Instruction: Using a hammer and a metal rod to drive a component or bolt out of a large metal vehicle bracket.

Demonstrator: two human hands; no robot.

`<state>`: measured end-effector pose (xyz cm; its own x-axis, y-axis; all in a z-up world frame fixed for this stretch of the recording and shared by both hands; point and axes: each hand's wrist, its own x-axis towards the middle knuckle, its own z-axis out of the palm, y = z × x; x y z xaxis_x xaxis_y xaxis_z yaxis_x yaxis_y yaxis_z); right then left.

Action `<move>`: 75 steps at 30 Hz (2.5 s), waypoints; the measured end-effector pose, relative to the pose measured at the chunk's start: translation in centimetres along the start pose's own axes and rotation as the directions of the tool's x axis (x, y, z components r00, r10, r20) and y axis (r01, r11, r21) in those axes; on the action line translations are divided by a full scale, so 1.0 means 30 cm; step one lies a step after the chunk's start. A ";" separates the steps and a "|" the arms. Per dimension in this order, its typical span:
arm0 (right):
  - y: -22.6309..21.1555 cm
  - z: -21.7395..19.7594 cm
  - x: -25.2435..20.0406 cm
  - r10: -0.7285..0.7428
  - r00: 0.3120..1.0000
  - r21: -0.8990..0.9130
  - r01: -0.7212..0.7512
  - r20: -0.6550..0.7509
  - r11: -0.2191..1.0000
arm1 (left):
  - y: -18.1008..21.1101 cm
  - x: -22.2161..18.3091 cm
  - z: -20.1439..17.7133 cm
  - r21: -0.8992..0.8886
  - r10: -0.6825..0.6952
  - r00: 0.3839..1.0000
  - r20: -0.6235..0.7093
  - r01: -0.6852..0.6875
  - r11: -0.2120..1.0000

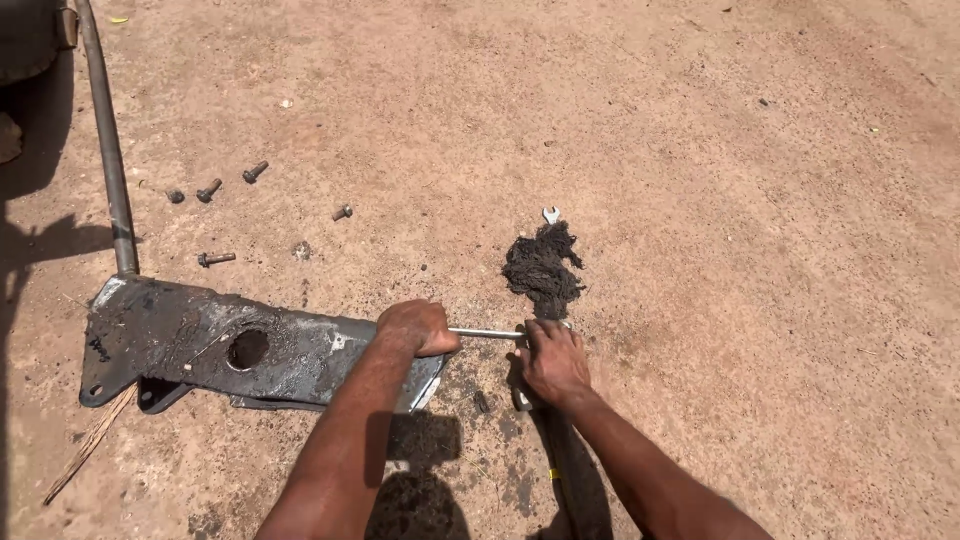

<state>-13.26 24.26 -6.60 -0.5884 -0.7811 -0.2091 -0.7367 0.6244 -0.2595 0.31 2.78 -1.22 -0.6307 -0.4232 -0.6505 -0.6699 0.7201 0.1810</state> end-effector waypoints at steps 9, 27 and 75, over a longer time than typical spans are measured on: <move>-0.050 -0.018 0.090 0.044 0.968 0.071 -0.063 0.245 0.995 | -0.018 0.103 -0.035 0.042 0.060 0.989 0.137 -0.066 0.997; -0.039 -0.118 0.415 -0.145 0.988 0.020 0.144 0.056 0.989 | -0.013 0.171 -0.208 -0.228 -0.100 0.990 0.101 0.121 0.966; -0.187 -0.324 0.420 -0.571 0.820 -0.431 0.526 0.030 0.733 | -0.062 0.189 -0.105 -0.339 -0.102 0.993 -0.061 0.076 0.938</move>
<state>-19.77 10.90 1.38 -0.0518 -0.9973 -0.0517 -0.9933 0.0461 0.1063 -3.25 -2.69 -2.93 -0.5816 -0.5271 -0.6196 -0.8088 0.4568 0.3704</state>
